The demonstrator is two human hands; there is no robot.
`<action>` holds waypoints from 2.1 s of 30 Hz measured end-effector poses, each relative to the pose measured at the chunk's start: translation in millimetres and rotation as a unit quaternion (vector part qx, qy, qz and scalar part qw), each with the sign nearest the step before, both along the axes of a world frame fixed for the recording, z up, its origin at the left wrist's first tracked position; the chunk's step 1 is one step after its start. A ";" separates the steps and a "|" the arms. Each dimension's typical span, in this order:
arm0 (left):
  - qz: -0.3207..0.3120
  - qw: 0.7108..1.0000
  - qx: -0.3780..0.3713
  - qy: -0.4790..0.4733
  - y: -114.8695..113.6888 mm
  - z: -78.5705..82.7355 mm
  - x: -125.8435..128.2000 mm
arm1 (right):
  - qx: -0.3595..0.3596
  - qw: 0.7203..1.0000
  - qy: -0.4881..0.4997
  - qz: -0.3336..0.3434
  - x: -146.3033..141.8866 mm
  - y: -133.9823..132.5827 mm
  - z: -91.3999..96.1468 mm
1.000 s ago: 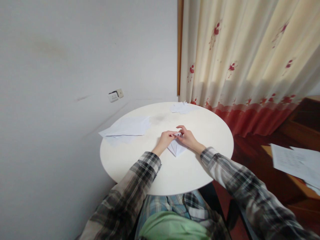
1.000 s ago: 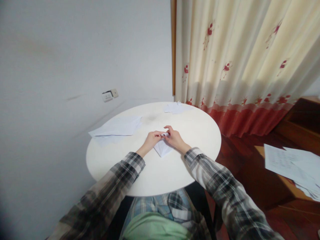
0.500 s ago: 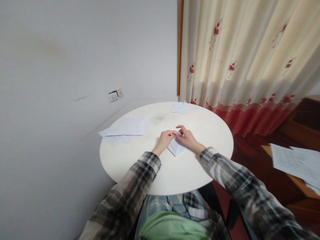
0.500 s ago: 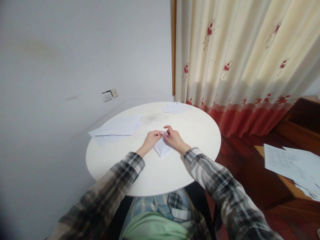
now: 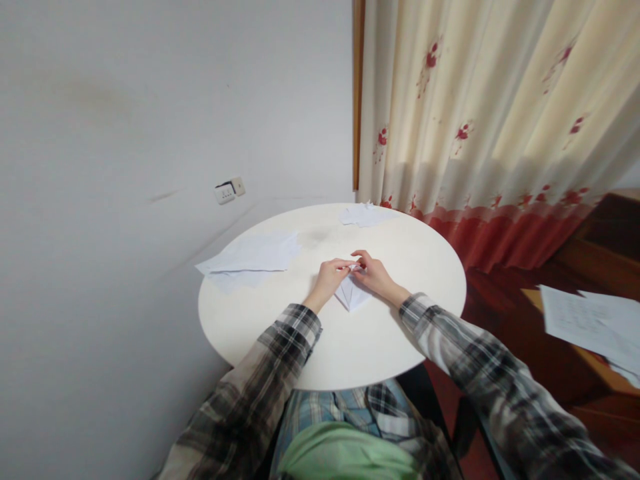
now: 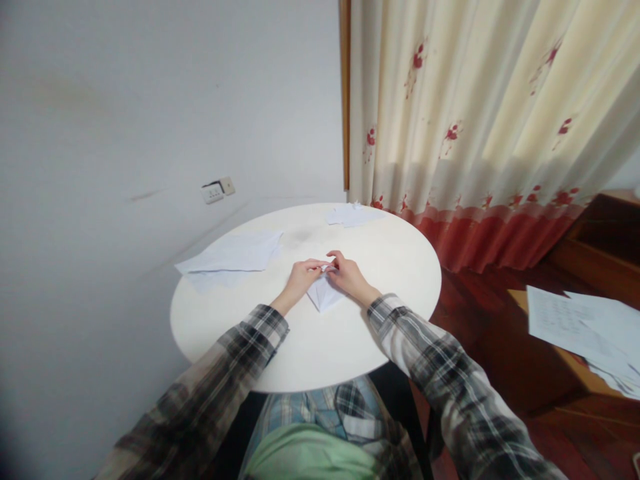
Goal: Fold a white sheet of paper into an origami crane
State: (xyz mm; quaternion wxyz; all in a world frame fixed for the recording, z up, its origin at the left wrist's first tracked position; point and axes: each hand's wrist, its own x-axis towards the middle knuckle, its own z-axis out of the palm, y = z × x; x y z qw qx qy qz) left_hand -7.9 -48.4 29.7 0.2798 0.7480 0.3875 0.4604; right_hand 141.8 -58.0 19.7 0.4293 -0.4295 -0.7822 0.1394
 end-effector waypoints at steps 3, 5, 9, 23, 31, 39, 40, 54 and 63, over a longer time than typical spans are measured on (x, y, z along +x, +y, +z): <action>-0.004 1.000 0.008 0.005 0.2 0.4 -0.4 | 0.007 1.000 0.001 0.003 0.4 0.7 -1.2; -0.007 1.000 0.008 0.005 0.2 1.0 -0.9 | 0.011 1.000 0.005 0.006 0.6 1.1 -2.0; -0.035 0.999 0.010 0.014 -2.1 6.3 -3.3 | 0.014 1.000 0.005 0.003 0.9 1.3 -2.5; -0.073 0.997 -0.024 0.021 -11.6 25.7 -14.0 | 0.019 0.999 -0.017 -0.020 1.5 3.9 -6.5; -0.092 0.995 -0.040 0.021 -11.5 27.9 -18.4 | 0.012 1.000 -0.023 -0.014 2.4 3.3 -6.3; -0.074 0.996 -0.043 0.018 -12.2 27.8 -17.2 | 0.016 0.999 -0.032 -0.015 1.6 2.0 -5.7; -0.070 0.997 -0.042 0.018 -12.5 27.6 -16.7 | 0.017 0.999 -0.033 -0.016 1.5 2.1 -5.7; -0.024 0.999 -0.015 0.023 -13.3 25.6 -13.0 | 0.004 1.000 -0.027 -0.008 1.6 -0.7 -2.6; 0.020 0.993 0.096 0.064 -11.5 15.8 -8.6 | 0.000 0.999 -0.033 -0.011 1.0 0.5 -3.3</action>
